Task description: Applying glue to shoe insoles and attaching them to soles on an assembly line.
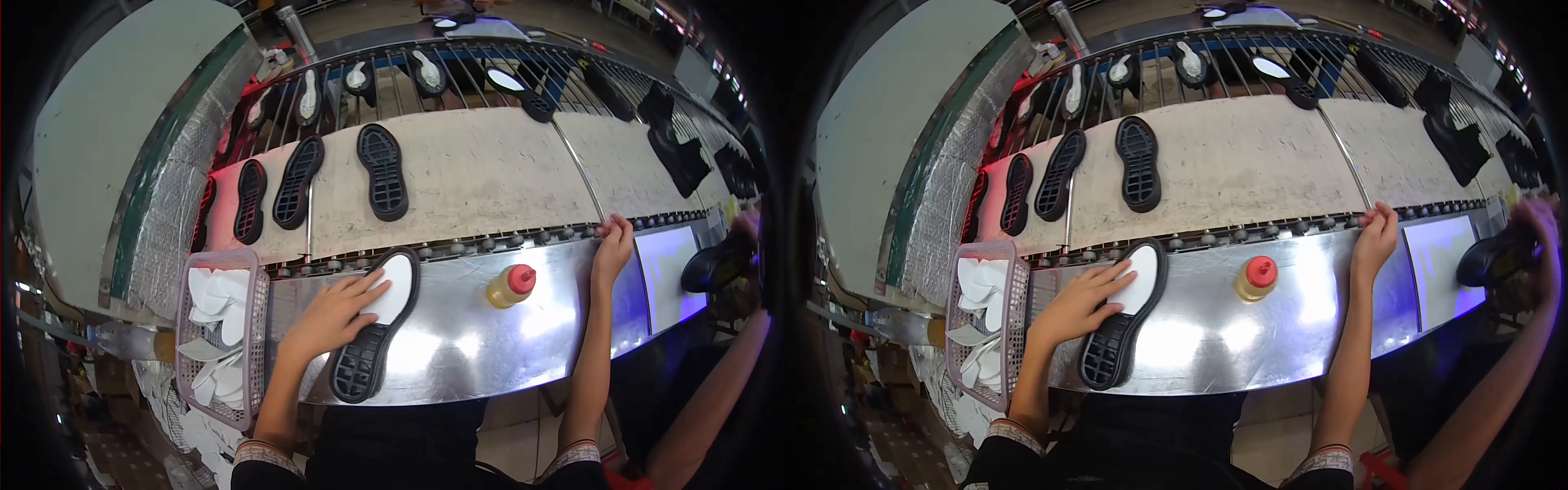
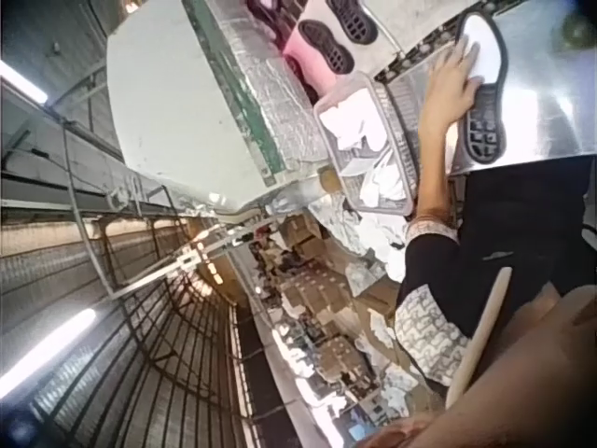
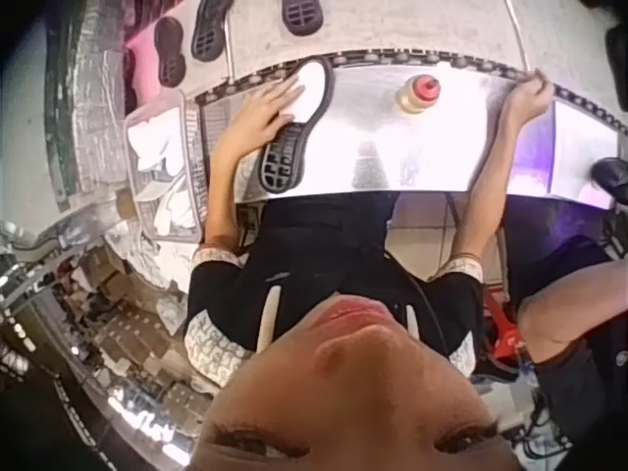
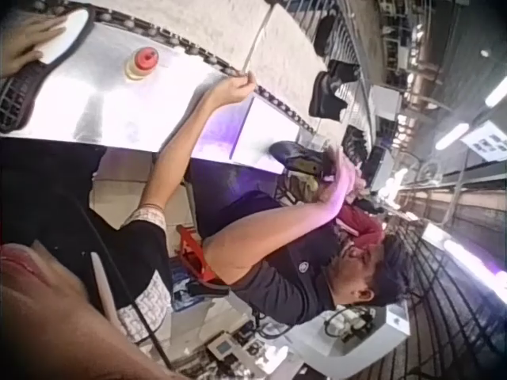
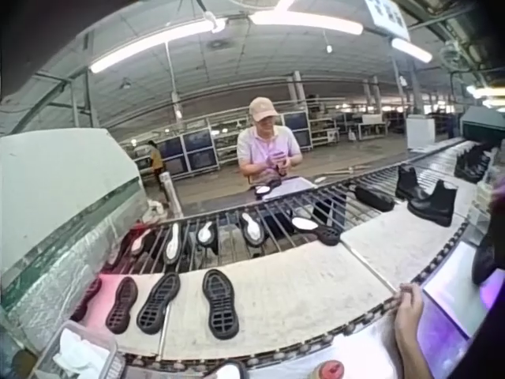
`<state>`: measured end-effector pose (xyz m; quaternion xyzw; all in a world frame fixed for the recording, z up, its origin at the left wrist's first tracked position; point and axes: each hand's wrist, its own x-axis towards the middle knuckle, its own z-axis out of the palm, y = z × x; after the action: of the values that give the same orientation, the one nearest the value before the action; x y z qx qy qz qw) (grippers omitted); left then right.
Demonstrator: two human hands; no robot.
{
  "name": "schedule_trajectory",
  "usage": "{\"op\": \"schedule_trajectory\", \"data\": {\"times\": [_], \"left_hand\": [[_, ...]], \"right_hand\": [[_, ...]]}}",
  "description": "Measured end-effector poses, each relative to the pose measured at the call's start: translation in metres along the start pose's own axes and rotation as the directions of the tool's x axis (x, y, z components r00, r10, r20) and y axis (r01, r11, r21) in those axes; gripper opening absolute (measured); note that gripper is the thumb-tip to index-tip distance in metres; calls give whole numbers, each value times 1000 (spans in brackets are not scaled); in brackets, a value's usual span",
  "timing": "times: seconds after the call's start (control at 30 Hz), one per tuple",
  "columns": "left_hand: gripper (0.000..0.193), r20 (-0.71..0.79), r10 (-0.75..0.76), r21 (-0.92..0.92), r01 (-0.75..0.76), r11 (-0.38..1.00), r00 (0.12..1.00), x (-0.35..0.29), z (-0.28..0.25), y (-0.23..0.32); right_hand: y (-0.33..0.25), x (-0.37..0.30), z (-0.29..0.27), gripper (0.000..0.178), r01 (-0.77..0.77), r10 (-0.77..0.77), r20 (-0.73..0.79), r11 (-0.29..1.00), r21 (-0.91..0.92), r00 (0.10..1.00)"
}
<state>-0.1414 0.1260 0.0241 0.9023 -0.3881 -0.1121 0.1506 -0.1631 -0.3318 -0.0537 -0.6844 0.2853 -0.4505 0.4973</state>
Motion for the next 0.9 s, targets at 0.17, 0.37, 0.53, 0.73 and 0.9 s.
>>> {"op": "schedule_trajectory", "data": {"times": [0.17,0.37,0.53,0.73,0.9], "left_hand": [[52,9,-73,-7,73,997,997,14,-14,1],[64,-15,-198,51,198,979,980,-31,-12,32],[77,-64,-180,-18,179,984,982,-82,30,59],[73,-265,-40,-94,15,995,963,13,39,61],[79,-301,39,-113,-76,991,953,175,47,35]], "right_hand": [[23,10,-1,22,-56,60,-17,978,201,998],[-8,-8,9,19,-181,194,-5,924,338,981],[-13,-15,9,18,-106,111,-56,991,77,992],[-11,-13,12,19,-35,48,-164,996,80,985],[-5,0,-11,20,122,-161,-299,982,-147,940]]}}
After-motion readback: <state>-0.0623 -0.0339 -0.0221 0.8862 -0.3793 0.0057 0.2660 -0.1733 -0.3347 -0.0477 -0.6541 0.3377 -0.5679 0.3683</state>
